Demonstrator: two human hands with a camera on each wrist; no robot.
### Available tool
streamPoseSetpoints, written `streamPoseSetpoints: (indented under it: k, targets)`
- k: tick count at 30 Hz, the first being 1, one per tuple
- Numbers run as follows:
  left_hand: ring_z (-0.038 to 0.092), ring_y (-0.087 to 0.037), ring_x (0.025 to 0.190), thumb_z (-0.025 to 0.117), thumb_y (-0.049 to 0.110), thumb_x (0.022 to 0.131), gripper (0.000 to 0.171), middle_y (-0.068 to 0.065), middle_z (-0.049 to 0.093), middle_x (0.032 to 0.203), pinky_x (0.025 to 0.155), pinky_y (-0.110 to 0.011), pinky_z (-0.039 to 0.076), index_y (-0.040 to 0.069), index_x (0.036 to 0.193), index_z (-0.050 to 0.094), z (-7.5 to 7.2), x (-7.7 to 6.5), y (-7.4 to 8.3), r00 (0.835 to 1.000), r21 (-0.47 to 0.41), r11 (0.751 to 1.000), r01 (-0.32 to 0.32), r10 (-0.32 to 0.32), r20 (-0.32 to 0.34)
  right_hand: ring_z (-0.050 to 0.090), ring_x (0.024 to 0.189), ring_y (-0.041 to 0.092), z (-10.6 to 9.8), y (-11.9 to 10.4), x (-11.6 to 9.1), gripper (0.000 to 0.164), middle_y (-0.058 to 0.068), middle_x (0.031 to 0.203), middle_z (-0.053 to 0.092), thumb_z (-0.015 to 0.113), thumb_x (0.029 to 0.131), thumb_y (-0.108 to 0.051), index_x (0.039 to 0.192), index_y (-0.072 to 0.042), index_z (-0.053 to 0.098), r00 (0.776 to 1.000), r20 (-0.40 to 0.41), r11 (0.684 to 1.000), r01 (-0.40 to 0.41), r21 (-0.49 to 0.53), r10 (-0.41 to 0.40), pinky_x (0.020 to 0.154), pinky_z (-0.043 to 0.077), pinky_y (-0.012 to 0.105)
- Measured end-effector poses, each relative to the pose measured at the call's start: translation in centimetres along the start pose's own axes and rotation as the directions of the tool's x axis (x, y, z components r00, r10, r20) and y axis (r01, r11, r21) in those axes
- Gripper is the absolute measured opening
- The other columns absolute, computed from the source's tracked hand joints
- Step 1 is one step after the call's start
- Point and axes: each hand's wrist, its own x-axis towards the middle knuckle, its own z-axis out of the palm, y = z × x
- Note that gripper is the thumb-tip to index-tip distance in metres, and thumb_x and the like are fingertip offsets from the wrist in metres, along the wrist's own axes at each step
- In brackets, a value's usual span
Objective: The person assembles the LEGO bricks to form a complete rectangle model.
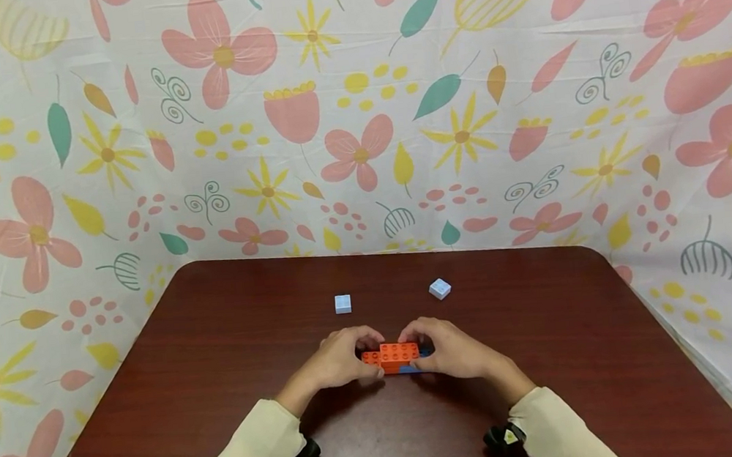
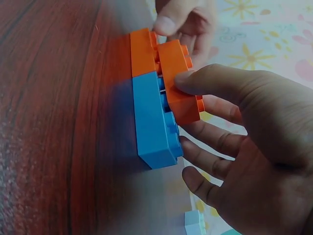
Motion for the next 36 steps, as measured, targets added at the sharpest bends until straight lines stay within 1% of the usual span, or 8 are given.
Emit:
streamPoseSetpoints:
  k: [4, 9, 13, 15, 24, 32, 36]
  targets:
    - [0.068, -0.016, 0.102, 0.085, 0.027, 0.082, 0.040, 0.003, 0.075, 0.110, 0.095, -0.049, 0.044, 0.018, 0.119, 0.072, 0.0, 0.3, 0.3, 1.000, -0.027, 1.000, -0.011, 0.011, -0.004, 0.059, 0.092, 0.020, 0.1, 0.0, 0.0, 0.031, -0.003, 0.106, 0.064, 0.079, 0.088, -0.012, 0.115, -0.019, 0.068, 1.000, -0.001, 1.000, 0.003, -0.001, -0.003, 0.080, 0.053, 0.030]
    - [0.068, -0.015, 0.098, 0.085, 0.026, 0.084, 0.029, 0.005, 0.075, 0.107, 0.091, -0.042, 0.048, 0.022, 0.111, 0.075, 0.3, 0.5, 0.2, 0.999, -0.054, 0.998, -0.022, 0.021, -0.024, 0.058, 0.092, 0.018, 0.3, 0.2, -0.1, 0.031, -0.004, 0.107, 0.064, 0.079, 0.088, -0.013, 0.116, -0.020, 0.068, 1.000, -0.006, 1.000, 0.011, -0.001, -0.011, 0.080, 0.052, 0.028]
    - [0.066, -0.016, 0.098, 0.085, 0.024, 0.084, 0.027, 0.004, 0.074, 0.106, 0.087, -0.036, 0.053, 0.021, 0.109, 0.076, 0.2, 0.4, 0.1, 0.999, -0.070, 0.997, -0.042, 0.040, -0.034, 0.060, 0.094, 0.019, 0.1, 0.3, -0.2, 0.032, -0.004, 0.107, 0.065, 0.080, 0.088, -0.015, 0.117, -0.020, 0.068, 1.000, -0.015, 1.000, 0.017, 0.008, -0.017, 0.082, 0.053, 0.029]
    - [0.066, -0.015, 0.097, 0.085, 0.024, 0.084, 0.027, 0.003, 0.074, 0.106, 0.086, -0.034, 0.053, 0.020, 0.109, 0.076, 0.2, 0.4, 0.1, 0.998, -0.071, 0.996, -0.049, 0.047, -0.037, 0.061, 0.095, 0.019, 0.0, 0.4, -0.3, 0.033, -0.004, 0.107, 0.065, 0.080, 0.088, -0.015, 0.117, -0.020, 0.068, 1.000, -0.023, 1.000, 0.018, 0.008, -0.018, 0.084, 0.054, 0.031]
    - [0.066, -0.015, 0.095, 0.085, 0.024, 0.085, 0.025, 0.004, 0.074, 0.105, 0.085, -0.033, 0.053, 0.021, 0.108, 0.076, 0.0, 0.4, -0.1, 0.999, -0.092, 0.995, -0.047, 0.044, -0.028, 0.062, 0.098, 0.021, -0.1, 0.7, -0.4, 0.031, -0.005, 0.107, 0.066, 0.078, 0.089, -0.014, 0.118, -0.020, 0.068, 1.000, -0.022, 0.999, 0.013, 0.030, -0.013, 0.086, 0.055, 0.035]
    - [0.067, -0.014, 0.094, 0.084, 0.026, 0.087, 0.023, 0.005, 0.075, 0.104, 0.083, -0.033, 0.053, 0.022, 0.108, 0.076, 0.2, 0.5, -0.3, 0.999, -0.102, 0.994, -0.033, 0.031, -0.019, 0.062, 0.099, 0.021, 0.1, 1.1, -0.6, 0.030, -0.002, 0.110, 0.067, 0.078, 0.091, -0.017, 0.118, -0.021, 0.068, 1.000, -0.023, 0.997, -0.003, 0.081, 0.005, 0.087, 0.055, 0.035]
    - [0.067, -0.014, 0.094, 0.084, 0.027, 0.087, 0.023, 0.006, 0.075, 0.104, 0.082, -0.034, 0.052, 0.024, 0.108, 0.076, 0.3, 0.5, -0.4, 0.999, -0.100, 0.995, -0.026, 0.024, -0.021, 0.063, 0.099, 0.023, 0.2, 1.4, -0.7, 0.029, 0.000, 0.111, 0.068, 0.078, 0.092, -0.019, 0.119, -0.020, 0.068, 1.000, -0.029, 0.993, 0.004, 0.118, -0.001, 0.088, 0.055, 0.038]
